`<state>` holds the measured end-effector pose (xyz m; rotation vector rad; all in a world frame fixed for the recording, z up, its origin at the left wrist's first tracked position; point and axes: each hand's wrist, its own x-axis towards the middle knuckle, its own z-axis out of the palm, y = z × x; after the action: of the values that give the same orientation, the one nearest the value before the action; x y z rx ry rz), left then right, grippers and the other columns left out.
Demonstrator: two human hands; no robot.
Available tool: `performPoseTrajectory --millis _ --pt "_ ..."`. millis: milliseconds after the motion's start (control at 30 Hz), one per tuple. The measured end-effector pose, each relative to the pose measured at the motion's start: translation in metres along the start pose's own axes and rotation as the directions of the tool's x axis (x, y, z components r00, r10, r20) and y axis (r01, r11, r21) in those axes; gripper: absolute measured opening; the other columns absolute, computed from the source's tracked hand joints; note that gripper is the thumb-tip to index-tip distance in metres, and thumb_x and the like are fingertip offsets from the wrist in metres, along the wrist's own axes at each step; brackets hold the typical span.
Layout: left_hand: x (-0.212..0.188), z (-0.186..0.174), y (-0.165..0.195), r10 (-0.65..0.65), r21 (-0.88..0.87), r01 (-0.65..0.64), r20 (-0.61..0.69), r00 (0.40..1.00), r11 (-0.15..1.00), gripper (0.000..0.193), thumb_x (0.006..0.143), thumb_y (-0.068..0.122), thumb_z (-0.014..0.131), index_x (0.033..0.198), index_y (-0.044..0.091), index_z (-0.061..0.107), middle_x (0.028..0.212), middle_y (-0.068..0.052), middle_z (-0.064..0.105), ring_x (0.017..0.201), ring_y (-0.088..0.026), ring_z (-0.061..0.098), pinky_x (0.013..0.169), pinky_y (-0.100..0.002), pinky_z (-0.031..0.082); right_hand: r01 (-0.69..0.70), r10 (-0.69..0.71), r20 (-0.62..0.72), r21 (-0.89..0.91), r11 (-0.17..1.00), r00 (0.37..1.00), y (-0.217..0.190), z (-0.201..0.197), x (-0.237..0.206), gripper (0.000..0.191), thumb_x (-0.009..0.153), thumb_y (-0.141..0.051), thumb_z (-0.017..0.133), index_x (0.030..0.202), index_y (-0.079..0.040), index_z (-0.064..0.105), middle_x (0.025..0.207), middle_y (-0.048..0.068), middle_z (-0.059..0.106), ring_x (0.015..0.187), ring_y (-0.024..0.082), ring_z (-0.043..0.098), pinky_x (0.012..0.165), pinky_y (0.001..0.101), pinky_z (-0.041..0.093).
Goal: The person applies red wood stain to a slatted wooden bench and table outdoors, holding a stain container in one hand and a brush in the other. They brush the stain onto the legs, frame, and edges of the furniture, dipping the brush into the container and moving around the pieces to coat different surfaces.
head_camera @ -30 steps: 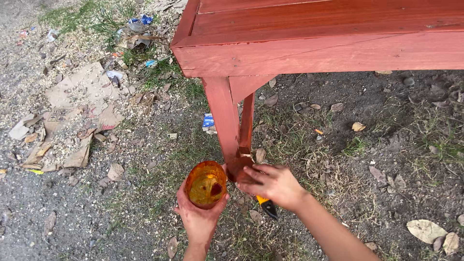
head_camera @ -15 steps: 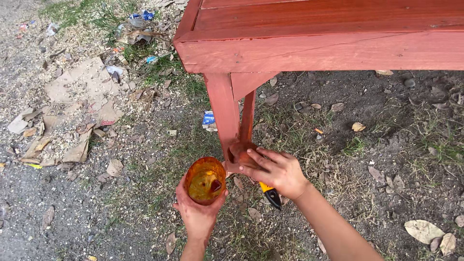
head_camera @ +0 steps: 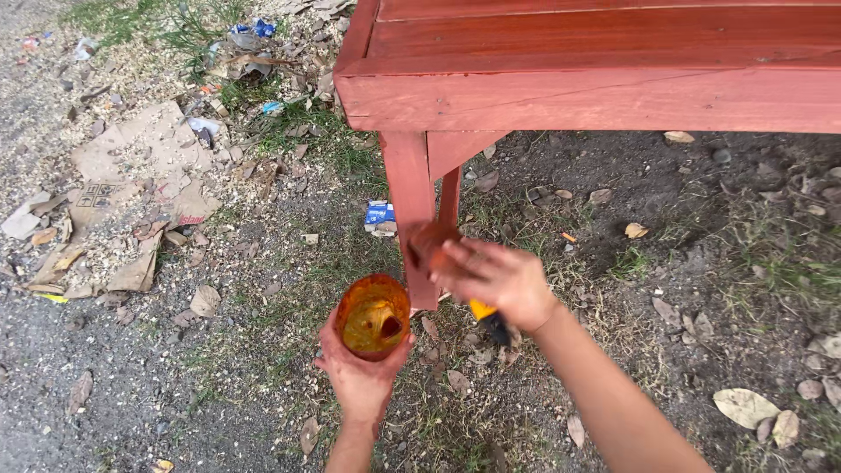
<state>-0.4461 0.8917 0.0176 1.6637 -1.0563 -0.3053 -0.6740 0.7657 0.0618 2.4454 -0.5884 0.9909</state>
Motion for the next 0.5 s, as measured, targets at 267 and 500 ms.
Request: performPoseTrajectory --millis 267,500 --pt "0.014 -0.010 0.016 -0.017 -0.036 0.018 0.023 1.000 0.999 0.107 0.049 0.027 0.100 0.139 0.003 0.047 0.128 -0.016 0.060 0.119 -0.032 0.061 0.112 -0.053 0.033 -0.853 0.737 0.470 0.442 0.279 0.485 -0.011 -0.033 0.004 0.039 0.084 -0.010 0.082 0.121 -0.010 0.072 0.100 0.009 0.078 0.082 0.020 0.072 0.070 0.0339 0.061" --pt "0.033 -0.008 -0.003 -0.115 -0.195 0.106 -0.036 0.993 0.975 0.105 0.054 0.038 0.096 0.142 0.007 0.047 0.136 -0.014 0.057 0.130 -0.033 0.053 0.114 -0.064 0.029 -0.643 0.834 0.278 0.536 -0.547 -0.477 -0.082 0.045 -0.001 0.026 0.083 -0.006 0.080 0.104 -0.004 0.064 0.089 0.012 0.074 0.070 0.028 0.073 0.053 0.0330 0.059"
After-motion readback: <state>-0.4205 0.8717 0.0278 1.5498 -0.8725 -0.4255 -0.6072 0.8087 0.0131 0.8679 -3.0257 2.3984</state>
